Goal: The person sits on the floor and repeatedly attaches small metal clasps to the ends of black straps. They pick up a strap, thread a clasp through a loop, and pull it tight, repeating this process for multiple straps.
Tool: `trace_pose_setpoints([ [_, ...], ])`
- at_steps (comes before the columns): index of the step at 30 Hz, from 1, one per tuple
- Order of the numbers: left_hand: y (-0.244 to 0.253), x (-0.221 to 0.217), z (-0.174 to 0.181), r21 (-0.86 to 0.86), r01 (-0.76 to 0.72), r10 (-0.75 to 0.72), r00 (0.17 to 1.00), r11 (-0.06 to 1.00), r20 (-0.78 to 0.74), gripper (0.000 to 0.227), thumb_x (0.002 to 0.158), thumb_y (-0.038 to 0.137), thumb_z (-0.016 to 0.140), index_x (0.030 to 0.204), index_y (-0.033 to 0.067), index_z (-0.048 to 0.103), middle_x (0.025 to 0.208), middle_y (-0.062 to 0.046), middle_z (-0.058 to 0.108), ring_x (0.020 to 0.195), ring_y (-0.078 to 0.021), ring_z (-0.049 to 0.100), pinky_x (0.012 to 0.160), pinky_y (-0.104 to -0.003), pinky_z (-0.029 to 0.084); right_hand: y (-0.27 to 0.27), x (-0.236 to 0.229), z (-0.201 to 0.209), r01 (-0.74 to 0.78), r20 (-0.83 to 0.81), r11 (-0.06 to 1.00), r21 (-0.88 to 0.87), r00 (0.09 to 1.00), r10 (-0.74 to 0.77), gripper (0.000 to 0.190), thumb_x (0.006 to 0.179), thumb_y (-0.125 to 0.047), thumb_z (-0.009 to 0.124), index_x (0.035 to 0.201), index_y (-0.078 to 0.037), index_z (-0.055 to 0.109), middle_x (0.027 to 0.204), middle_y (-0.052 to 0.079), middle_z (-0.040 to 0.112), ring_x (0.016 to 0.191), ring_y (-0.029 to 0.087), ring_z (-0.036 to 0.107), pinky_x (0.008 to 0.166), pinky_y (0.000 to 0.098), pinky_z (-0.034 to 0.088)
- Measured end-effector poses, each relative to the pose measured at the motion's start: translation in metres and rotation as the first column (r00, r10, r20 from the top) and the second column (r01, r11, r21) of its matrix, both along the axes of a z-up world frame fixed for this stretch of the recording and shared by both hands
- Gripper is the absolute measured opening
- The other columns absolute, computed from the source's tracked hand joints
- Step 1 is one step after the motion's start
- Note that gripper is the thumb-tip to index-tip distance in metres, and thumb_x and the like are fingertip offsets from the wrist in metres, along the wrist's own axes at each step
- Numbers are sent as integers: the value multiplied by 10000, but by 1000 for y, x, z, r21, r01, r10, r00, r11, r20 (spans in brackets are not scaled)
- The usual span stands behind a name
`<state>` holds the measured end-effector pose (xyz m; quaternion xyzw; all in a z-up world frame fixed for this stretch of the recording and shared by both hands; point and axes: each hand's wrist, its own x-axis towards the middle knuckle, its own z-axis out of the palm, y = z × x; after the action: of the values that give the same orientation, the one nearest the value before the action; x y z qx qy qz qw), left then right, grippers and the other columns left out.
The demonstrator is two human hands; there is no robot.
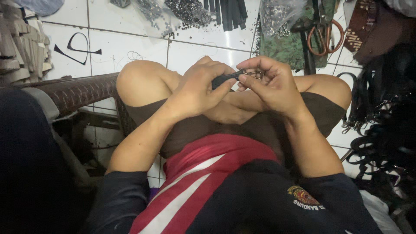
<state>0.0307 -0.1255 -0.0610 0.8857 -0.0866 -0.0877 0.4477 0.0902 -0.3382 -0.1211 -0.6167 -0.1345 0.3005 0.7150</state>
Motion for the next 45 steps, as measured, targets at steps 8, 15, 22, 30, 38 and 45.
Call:
trace_pose_setpoints([
  [8, -3, -1, -18, -133, -93, 89, 996, 987, -32, 160, 965, 202, 668, 1054, 88, 737, 846, -72, 686, 961, -248, 603, 858, -352, 474, -3, 3, 2, -37, -16, 999, -2, 999, 37, 272, 926, 41, 715, 1184, 91, 649, 933, 121, 707, 795, 142, 732, 744, 285, 660],
  [15, -2, 4, -28, -277, -34, 11, 996, 960, -84, 210, 942, 126, 636, 1073, -26, 695, 770, -141, 669, 803, -262, 659, 698, -367, 538, -5, 5, -1, -87, 84, 995, -54, 992, 92, 262, 932, 52, 711, 1184, 106, 665, 915, 187, 733, 747, 163, 725, 690, 285, 636],
  [22, -2, 6, -31, -319, -31, -5, 994, 947, -110, 214, 938, 102, 631, 1074, -54, 685, 758, -146, 678, 743, -249, 677, 631, -355, 548, -4, 5, 5, -87, 82, 994, -70, 992, 93, 267, 925, 57, 716, 1181, 121, 669, 926, 200, 739, 779, 163, 709, 711, 314, 641],
  [30, -10, 6, -45, -324, -148, 99, 981, 934, -164, 176, 917, 126, 677, 1003, -23, 713, 693, -88, 678, 651, -158, 653, 560, -270, 526, -1, 7, 0, -86, 174, 990, -113, 979, 105, 241, 926, 49, 705, 1161, 99, 682, 796, 169, 720, 703, 166, 703, 712, 313, 596],
  [38, -10, 8, -45, -379, -220, 117, 954, 899, -276, 192, 898, 94, 653, 1032, -33, 707, 746, -91, 714, 686, -132, 677, 641, -252, 552, -4, 11, 4, -106, 158, 990, -94, 980, 120, 239, 947, 54, 684, 1183, 93, 679, 890, 191, 744, 750, 160, 708, 702, 301, 615],
  [45, -12, 9, -41, -428, -196, 88, 962, 882, -259, 206, 893, 50, 632, 1058, -48, 706, 783, -106, 727, 715, -146, 709, 685, -275, 578, -7, 10, 3, -107, 98, 993, -55, 989, 112, 277, 917, 78, 706, 1186, 120, 658, 924, 212, 736, 770, 188, 724, 689, 328, 649],
])
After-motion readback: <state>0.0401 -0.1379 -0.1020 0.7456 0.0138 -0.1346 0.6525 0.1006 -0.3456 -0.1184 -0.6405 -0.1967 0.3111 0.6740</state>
